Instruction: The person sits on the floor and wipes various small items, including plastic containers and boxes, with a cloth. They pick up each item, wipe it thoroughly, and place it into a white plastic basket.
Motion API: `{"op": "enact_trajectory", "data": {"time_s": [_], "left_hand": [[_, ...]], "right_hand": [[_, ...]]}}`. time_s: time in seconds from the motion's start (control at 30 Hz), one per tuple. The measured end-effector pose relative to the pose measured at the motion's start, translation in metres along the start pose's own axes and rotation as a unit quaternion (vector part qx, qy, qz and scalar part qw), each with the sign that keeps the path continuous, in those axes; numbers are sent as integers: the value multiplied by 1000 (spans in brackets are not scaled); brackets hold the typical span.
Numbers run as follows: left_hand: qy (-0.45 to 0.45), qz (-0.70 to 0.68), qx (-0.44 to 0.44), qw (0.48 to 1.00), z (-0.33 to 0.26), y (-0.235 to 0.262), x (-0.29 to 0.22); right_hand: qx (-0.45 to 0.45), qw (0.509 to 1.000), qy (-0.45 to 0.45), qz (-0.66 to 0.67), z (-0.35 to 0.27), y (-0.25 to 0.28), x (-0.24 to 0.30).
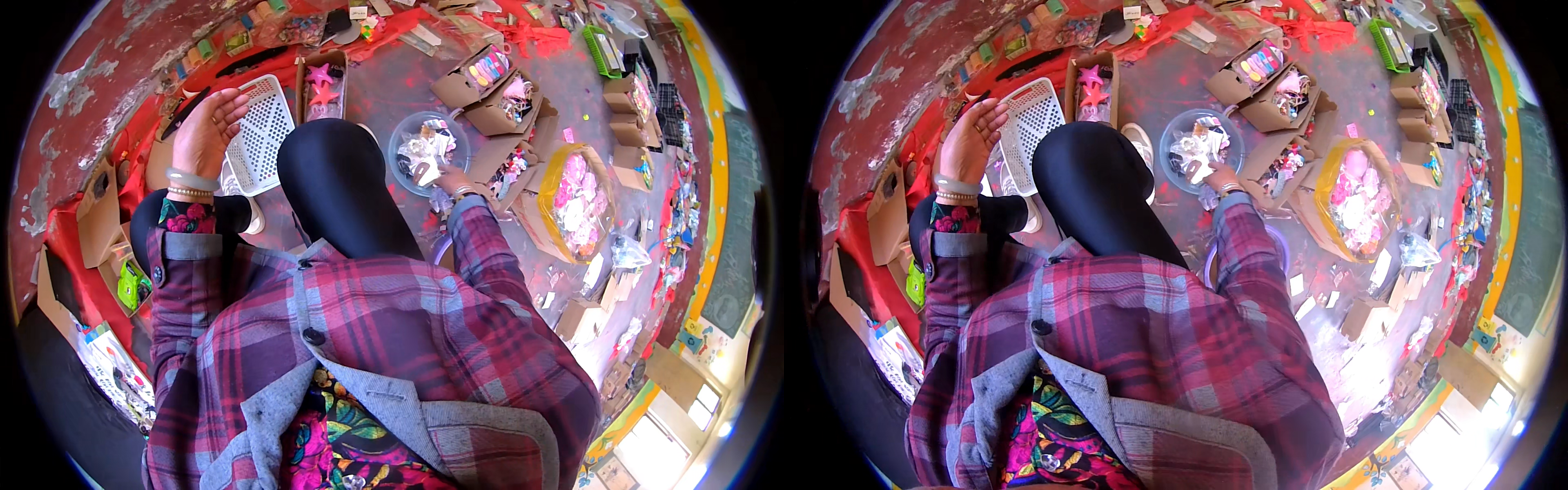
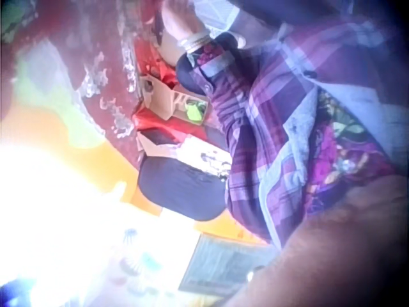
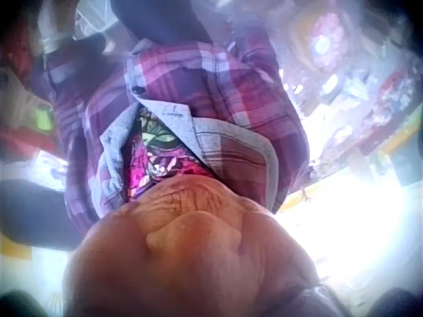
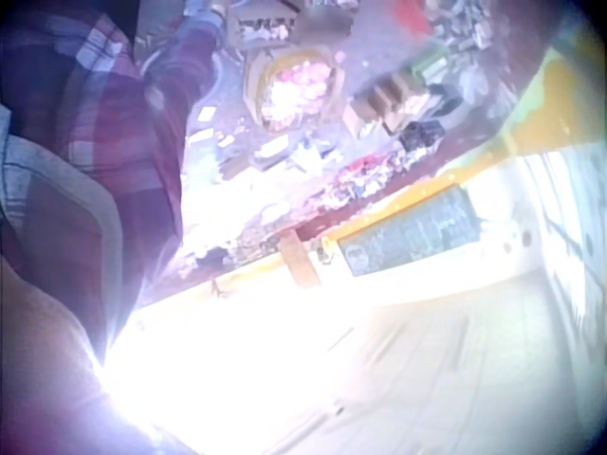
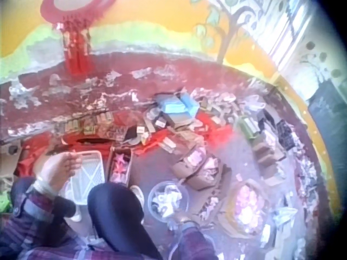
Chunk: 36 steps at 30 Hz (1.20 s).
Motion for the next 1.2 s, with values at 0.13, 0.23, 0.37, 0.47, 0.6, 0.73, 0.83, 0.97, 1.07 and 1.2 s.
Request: {"op": "enact_trajectory", "data": {"time_s": [0.13, 0.23, 0.37, 0.47, 0.6, 0.73, 0.83, 0.97, 1.07, 1.2], "left_hand": [[19, 12, -3, 1000, 1, -11, 8], [29, 17, 3, 999, 4, -11, 12], [23, 23, 9, 999, -1, -12, 10], [12, 21, 17, 1000, -4, -14, 7], [8, 19, 35, 999, -2, -22, 5], [2, 35, 23, 999, -10, -18, 1], [-10, 26, 37, 999, -14, -18, 0], [-24, 5, 83, 996, -17, -28, -2], [-49, 20, 81, 995, -26, -32, -8], [-80, -1, 143, 987, -33, -56, -10]], "right_hand": [[-25, 993, -73, -85, 22, -8, -4], [2, 989, -107, -100, 38, -17, -8], [-1, 989, -79, -126, 50, -14, 0], [-44, 986, -96, -126, 55, -6, -8], [-41, 966, -84, -242, 53, 2, -41], [21, 949, 12, -315, 24, -1, -18], [-15, 976, 50, -211, -2, 34, -7], [-122, 971, 9, 206, -34, 96, -19], [-88, 891, 123, 429, -70, 136, 75], [-9, 767, 282, 576, -152, 174, 243]]}}
Point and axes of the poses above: each hand's wrist, its own z-axis towards the middle knuckle, its own y-axis out of the back of the hand, x = y × z, the point moved 10 cm from there along z, towards the middle knuckle, and after that the axes turned 1 degree about x, right-handed, at the moved point
